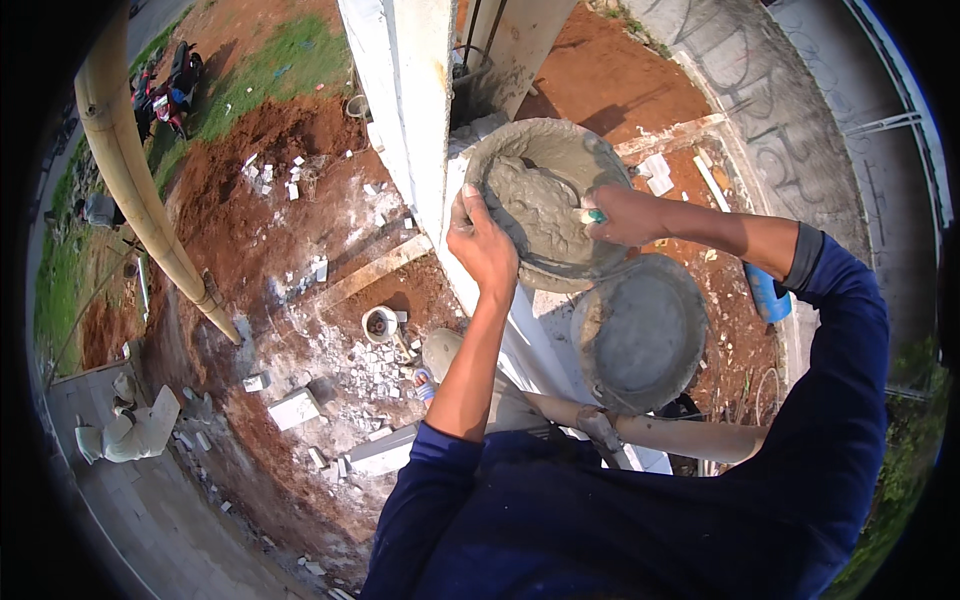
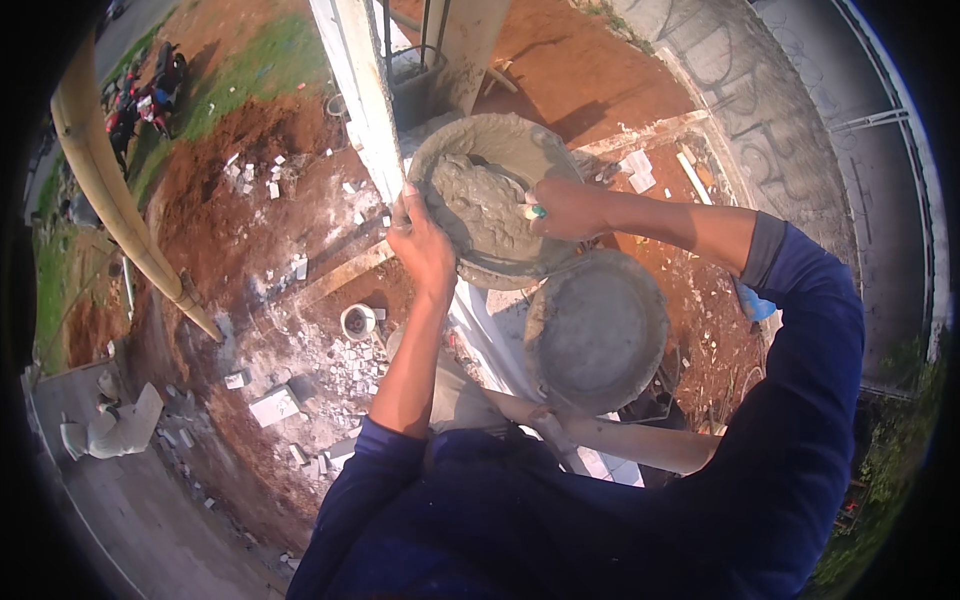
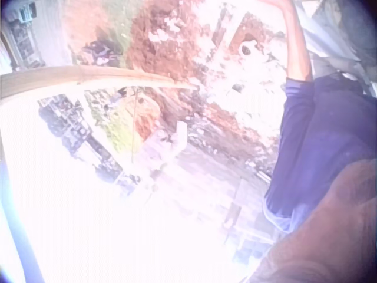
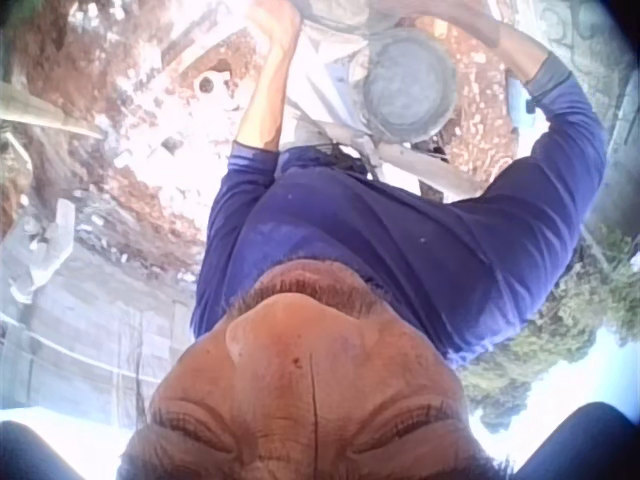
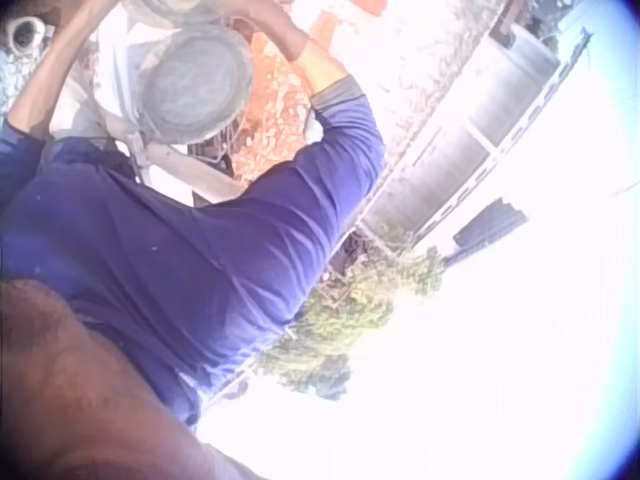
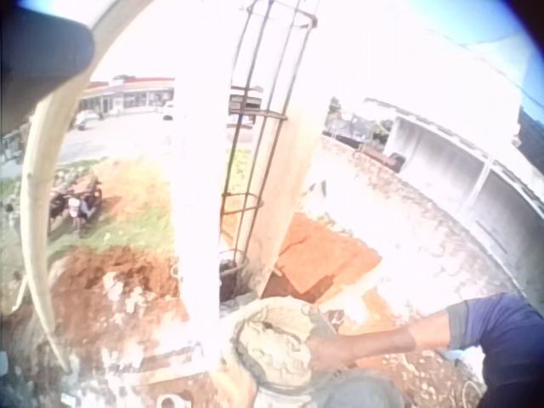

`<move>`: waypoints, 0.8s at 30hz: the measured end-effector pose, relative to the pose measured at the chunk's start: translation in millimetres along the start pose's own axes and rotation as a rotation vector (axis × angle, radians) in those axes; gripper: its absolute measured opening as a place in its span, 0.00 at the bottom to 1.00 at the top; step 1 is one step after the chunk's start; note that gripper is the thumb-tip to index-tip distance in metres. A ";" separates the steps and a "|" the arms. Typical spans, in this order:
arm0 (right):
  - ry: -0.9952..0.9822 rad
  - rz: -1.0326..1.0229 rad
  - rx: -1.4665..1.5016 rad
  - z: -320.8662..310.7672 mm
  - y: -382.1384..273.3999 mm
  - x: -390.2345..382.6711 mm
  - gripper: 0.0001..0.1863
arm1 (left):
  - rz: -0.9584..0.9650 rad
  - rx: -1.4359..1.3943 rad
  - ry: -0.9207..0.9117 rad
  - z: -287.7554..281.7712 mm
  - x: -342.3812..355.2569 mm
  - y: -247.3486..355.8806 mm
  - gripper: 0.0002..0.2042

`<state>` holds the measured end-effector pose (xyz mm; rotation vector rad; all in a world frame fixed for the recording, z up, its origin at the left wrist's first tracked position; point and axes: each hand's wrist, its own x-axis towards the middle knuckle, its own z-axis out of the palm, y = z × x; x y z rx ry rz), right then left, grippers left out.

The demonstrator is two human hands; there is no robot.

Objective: The person scoops wet cement from a head pan using a trowel and applies it to a vertical concrete pillar. They repeatedly transfer material from one pan to another and smooth the surface of the pillar.

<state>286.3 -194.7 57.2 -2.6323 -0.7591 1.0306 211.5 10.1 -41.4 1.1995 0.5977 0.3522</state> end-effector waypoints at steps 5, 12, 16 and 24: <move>-0.109 0.265 0.525 3.3 -1.0 -16.0 0.13 | 0.021 -0.031 0.013 4.3 -3.7 1.2 0.21; -0.138 0.281 0.861 -1.3 -8.2 -39.4 0.08 | 0.149 0.041 0.029 4.9 -7.7 15.2 0.21; -0.096 0.304 0.924 -4.4 -7.3 -54.3 0.08 | 0.129 0.025 0.024 4.8 -4.9 9.0 0.21; -0.028 0.323 0.971 -57.1 -8.5 -72.6 0.05 | 0.117 0.042 0.032 4.2 -7.2 9.6 0.21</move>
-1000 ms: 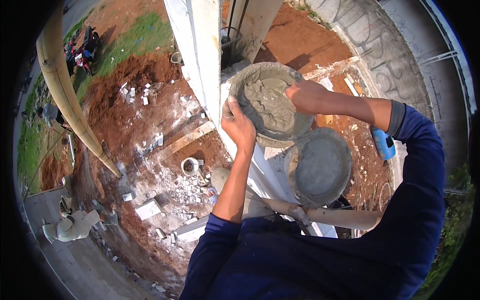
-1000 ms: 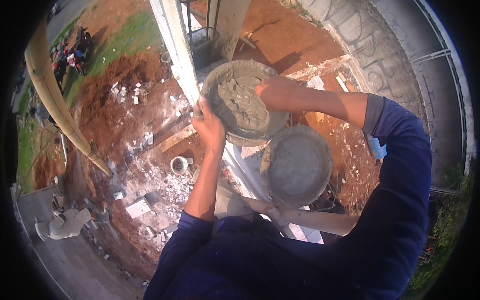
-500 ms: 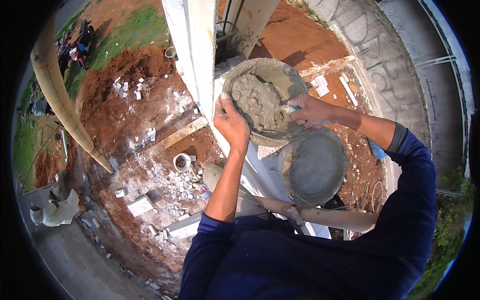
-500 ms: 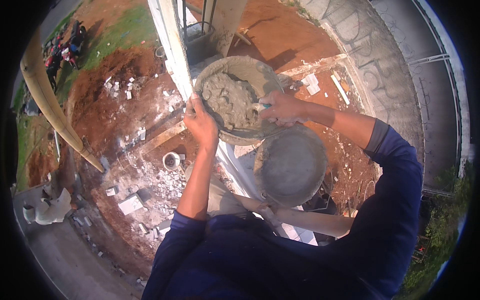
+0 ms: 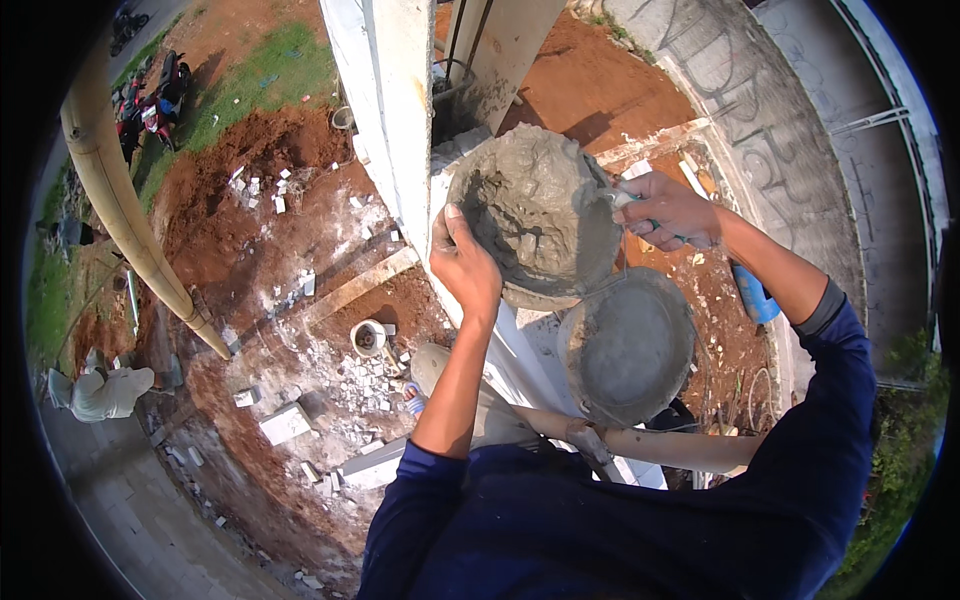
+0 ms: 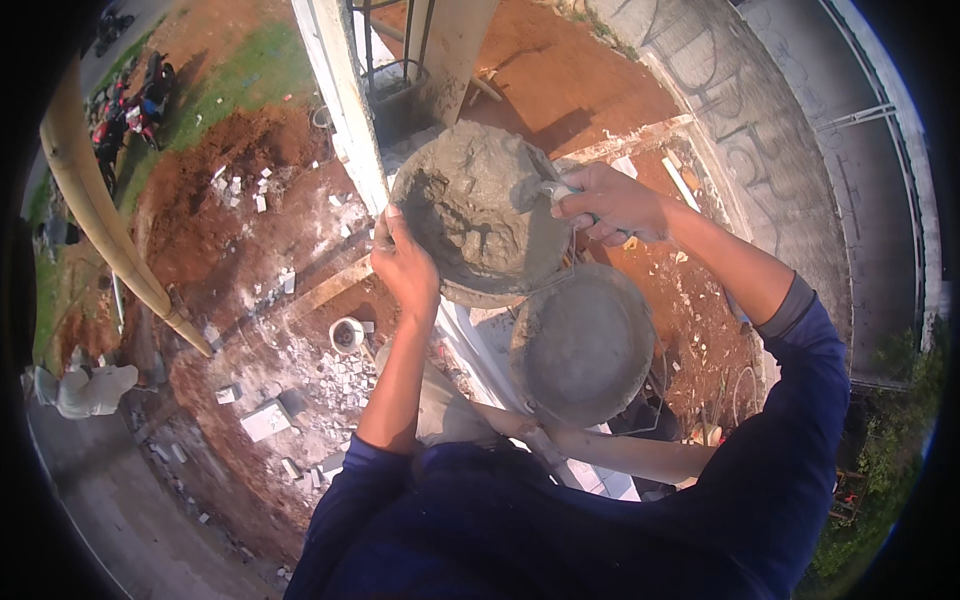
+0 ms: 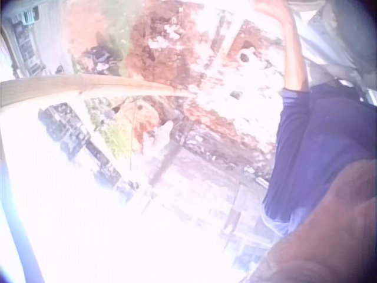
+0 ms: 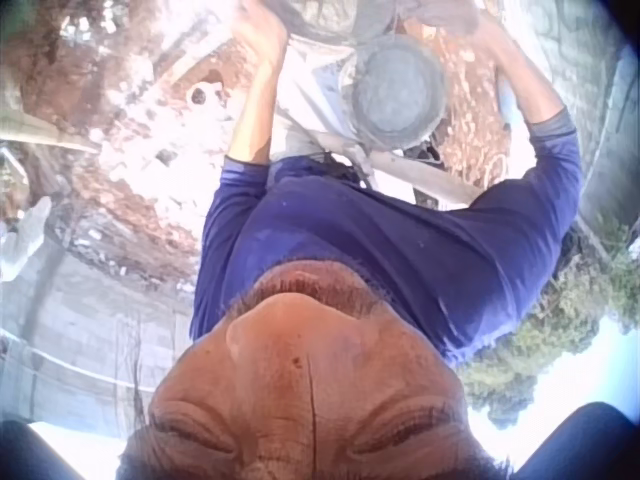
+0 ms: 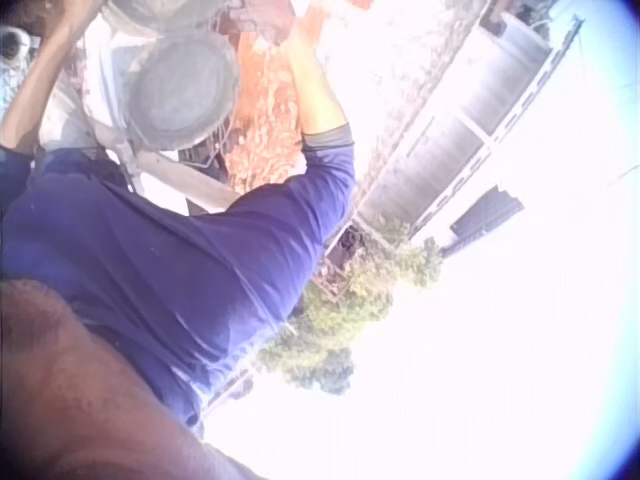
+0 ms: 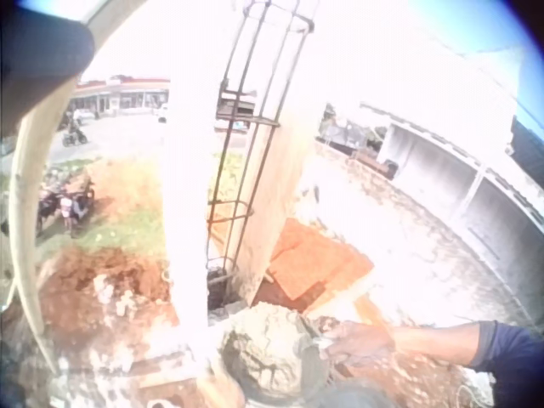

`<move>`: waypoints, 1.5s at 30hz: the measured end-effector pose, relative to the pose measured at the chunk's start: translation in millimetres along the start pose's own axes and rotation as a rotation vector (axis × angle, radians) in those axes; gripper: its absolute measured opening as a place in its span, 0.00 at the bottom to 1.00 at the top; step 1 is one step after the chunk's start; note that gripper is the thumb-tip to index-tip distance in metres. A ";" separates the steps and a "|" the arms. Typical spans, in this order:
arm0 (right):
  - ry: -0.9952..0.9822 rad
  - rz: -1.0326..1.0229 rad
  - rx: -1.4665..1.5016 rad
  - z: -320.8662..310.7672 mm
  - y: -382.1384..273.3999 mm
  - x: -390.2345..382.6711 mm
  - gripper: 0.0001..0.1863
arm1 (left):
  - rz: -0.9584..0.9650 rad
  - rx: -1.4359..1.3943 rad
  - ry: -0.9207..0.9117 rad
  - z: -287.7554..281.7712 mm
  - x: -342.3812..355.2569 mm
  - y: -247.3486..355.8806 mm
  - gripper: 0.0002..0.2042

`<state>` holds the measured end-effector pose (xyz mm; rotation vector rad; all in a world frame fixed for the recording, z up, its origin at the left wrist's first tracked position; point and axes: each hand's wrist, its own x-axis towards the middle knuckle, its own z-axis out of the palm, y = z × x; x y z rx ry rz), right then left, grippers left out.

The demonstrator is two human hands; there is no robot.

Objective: The person scoops wet cement from a head pan using a trowel and applies it to a vertical concrete pillar. They repeatedly transfer material from one pan to another and smooth the surface of the pillar.

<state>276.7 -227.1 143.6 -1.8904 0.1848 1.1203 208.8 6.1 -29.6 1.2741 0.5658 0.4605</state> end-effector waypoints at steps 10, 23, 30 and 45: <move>0.443 -0.494 -0.308 32.9 -94.0 92.5 0.10 | 0.017 -0.020 -0.041 -3.7 0.5 -1.1 0.22; 0.638 -0.266 -1.210 37.3 -109.5 -26.2 0.11 | -0.019 0.023 -0.089 -11.4 5.3 -11.5 0.26; 0.125 -0.042 -1.395 48.5 -44.9 -1.9 0.13 | -0.009 -0.060 -0.094 -8.5 3.2 -17.2 0.25; 0.046 0.121 -0.192 69.3 40.3 55.6 0.13 | -0.006 -0.076 -0.041 -1.0 2.7 -12.3 0.23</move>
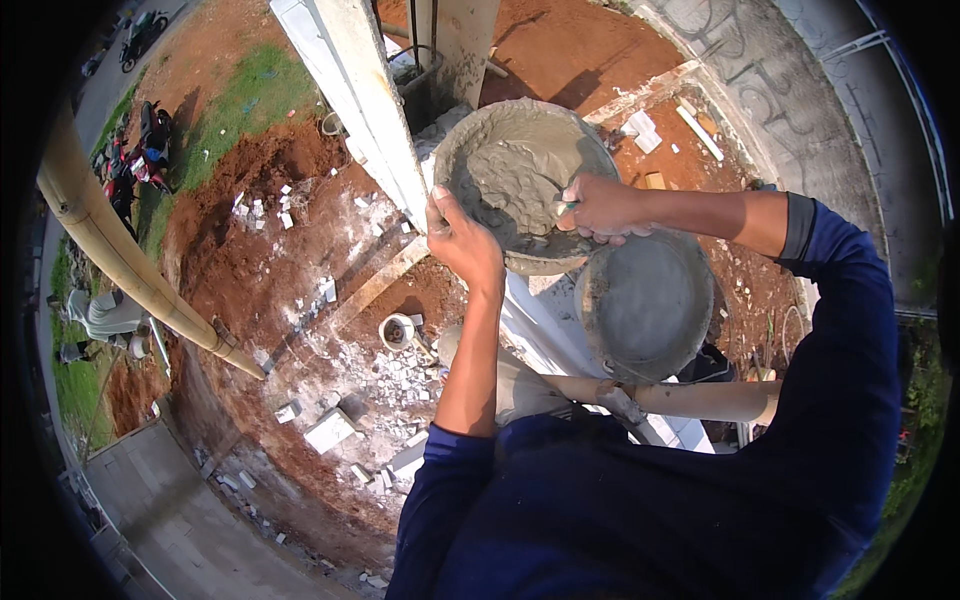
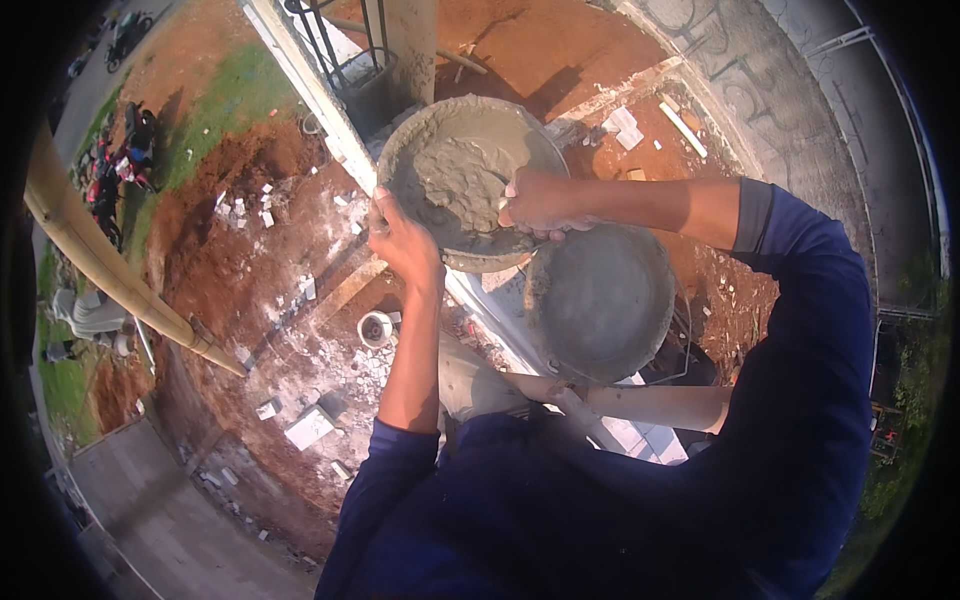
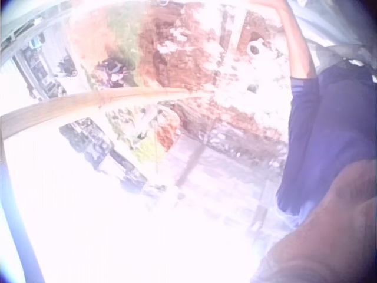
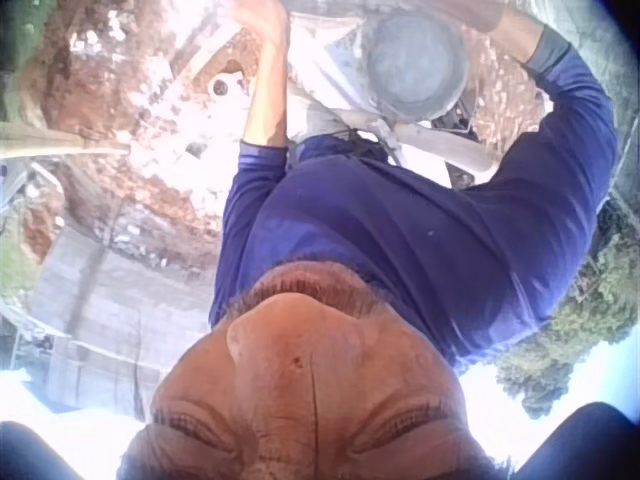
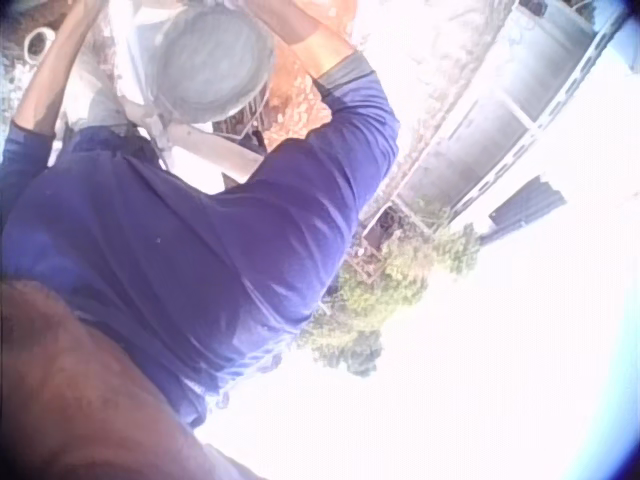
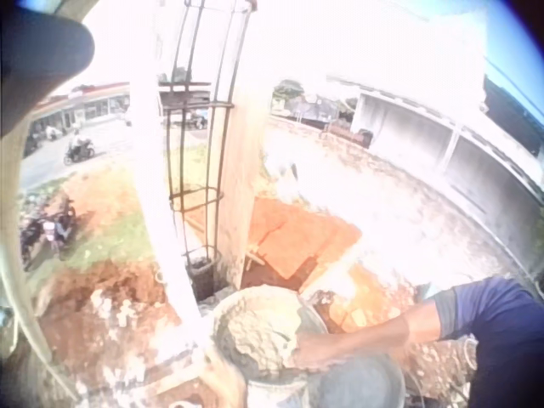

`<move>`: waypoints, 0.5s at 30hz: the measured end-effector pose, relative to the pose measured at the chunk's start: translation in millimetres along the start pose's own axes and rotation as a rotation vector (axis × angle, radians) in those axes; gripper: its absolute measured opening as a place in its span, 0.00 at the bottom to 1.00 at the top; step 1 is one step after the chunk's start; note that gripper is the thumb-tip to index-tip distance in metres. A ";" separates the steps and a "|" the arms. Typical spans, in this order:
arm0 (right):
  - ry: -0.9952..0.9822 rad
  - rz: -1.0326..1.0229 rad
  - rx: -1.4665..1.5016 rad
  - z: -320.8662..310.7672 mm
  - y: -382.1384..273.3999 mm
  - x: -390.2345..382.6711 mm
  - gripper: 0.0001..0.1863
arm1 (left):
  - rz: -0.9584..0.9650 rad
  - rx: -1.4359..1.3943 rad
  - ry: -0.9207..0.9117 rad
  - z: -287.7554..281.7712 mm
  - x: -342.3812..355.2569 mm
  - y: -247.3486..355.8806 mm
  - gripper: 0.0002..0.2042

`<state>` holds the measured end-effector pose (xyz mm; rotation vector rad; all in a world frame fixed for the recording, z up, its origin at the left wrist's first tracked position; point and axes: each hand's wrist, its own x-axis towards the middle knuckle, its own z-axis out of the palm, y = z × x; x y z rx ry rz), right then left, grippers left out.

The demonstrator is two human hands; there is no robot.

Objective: The person scoops wet cement from a head pan using a trowel and applies it to a vertical concrete pillar. They repeatedly transfer material from one pan to another and smooth the surface of the pillar.

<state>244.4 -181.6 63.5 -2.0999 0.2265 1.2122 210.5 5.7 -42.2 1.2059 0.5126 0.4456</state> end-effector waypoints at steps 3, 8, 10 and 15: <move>-0.005 -0.009 0.040 1.0 -13.0 -26.1 0.12 | -0.023 0.001 -0.013 0.6 -0.5 1.4 0.22; 0.024 -0.002 0.206 16.3 -16.2 -19.7 0.12 | -0.039 -0.082 -0.035 -2.6 -3.5 5.4 0.21; 0.013 -0.007 0.255 11.4 -9.2 -24.4 0.11 | -0.045 -0.016 -0.016 -1.2 0.0 7.0 0.22; -0.041 -0.056 0.293 -3.2 4.1 -30.8 0.13 | -0.016 -0.018 0.006 2.2 -1.5 8.3 0.22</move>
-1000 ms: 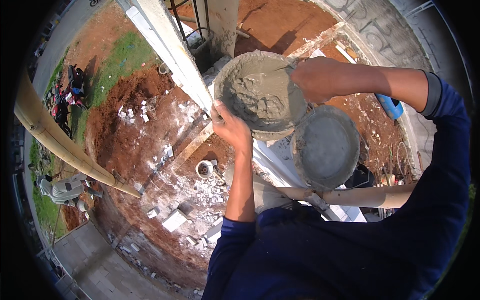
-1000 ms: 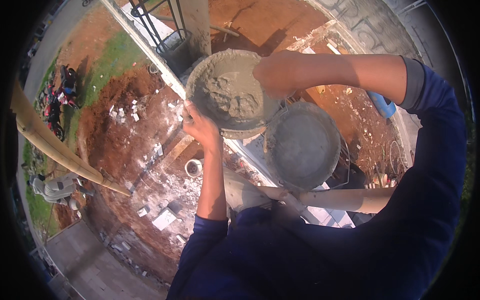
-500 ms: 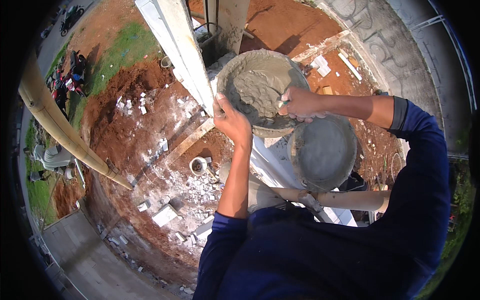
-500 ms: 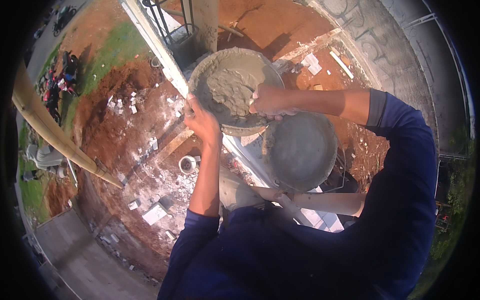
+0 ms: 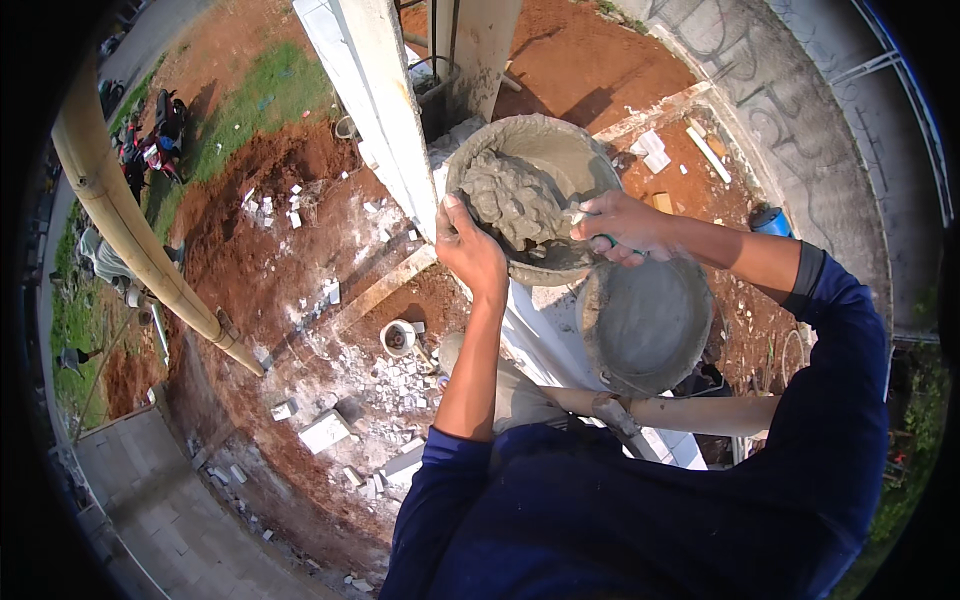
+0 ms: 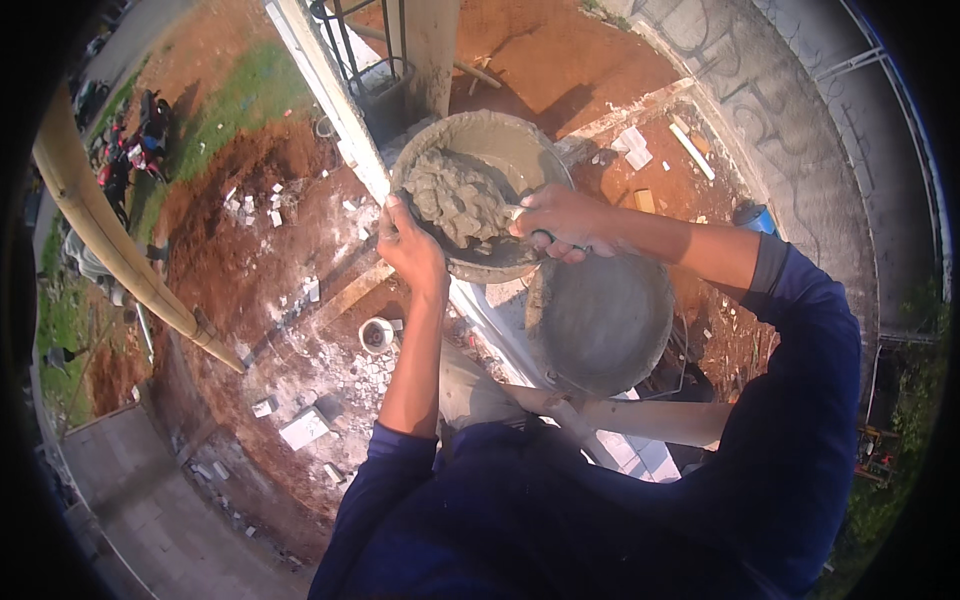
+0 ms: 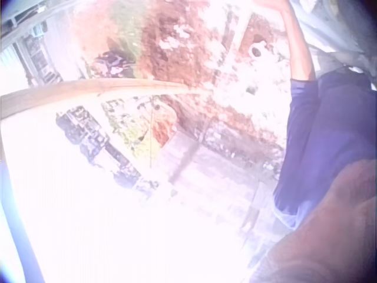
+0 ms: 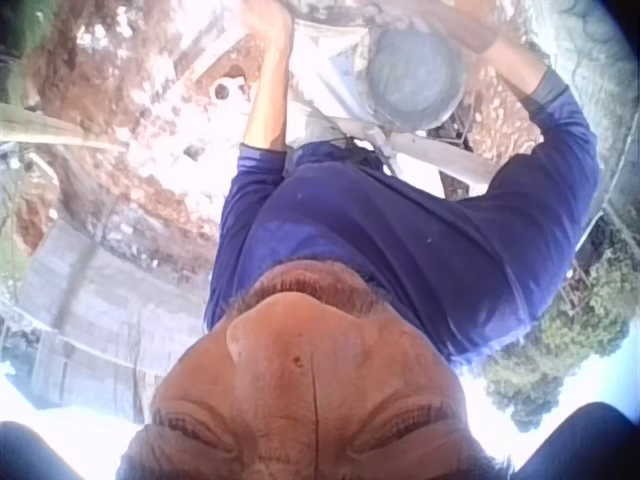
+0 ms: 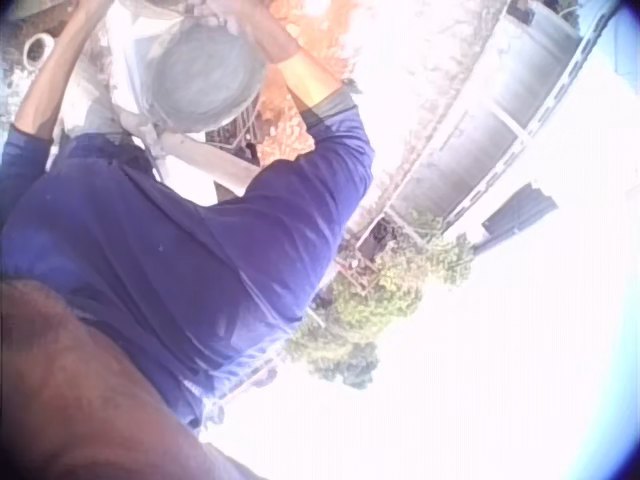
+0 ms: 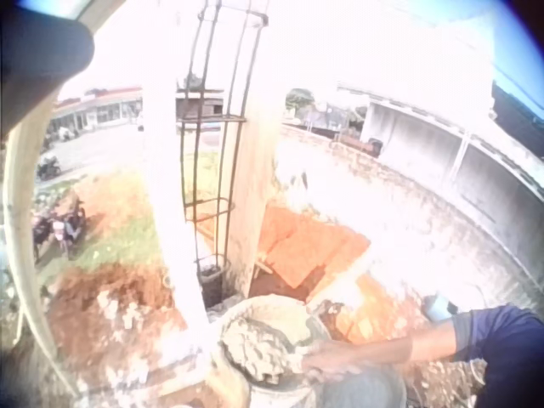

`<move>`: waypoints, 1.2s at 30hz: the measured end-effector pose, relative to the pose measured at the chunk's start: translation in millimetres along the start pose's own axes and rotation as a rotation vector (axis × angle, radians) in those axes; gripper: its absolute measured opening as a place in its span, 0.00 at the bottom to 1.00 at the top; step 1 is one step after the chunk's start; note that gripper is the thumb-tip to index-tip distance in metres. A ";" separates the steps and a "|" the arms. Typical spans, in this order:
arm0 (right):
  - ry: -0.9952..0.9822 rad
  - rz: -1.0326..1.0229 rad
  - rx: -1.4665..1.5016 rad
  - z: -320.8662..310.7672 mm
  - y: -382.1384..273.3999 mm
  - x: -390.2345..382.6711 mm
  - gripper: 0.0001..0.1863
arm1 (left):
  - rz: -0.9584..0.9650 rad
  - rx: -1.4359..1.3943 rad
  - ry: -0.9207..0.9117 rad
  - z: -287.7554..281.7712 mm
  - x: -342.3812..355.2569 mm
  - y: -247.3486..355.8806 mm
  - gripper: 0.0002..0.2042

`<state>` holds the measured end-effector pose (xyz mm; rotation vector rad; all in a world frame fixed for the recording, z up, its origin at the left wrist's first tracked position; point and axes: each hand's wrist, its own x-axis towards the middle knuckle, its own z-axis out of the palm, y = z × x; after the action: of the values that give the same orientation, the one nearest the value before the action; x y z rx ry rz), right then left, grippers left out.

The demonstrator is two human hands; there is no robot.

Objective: The person scoops wet cement from a head pan using a trowel and applies it to a vertical concrete pillar. They repeatedly transfer material from one pan to another and smooth the surface of the pillar.

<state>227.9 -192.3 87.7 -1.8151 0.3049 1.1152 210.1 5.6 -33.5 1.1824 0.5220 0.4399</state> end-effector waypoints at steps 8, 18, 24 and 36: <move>-0.008 -0.061 0.043 -31.3 -40.6 -31.2 0.10 | 0.005 0.064 -0.014 -4.3 -0.1 -1.4 0.22; 0.447 -0.541 -0.512 -12.4 -143.5 59.5 0.20 | 0.022 0.051 -0.019 -3.2 -0.6 -1.7 0.21; 0.737 -0.579 -0.890 -14.5 -150.0 23.0 0.17 | 0.004 0.030 -0.040 -7.2 3.2 -5.8 0.20; 0.456 -0.532 -1.582 -11.9 -80.1 -2.7 0.08 | 0.010 0.067 -0.016 -4.1 0.1 4.1 0.20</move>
<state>282.5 -161.2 138.8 -3.1931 -1.0780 0.4195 207.5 10.1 -30.8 1.2526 0.5210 0.4236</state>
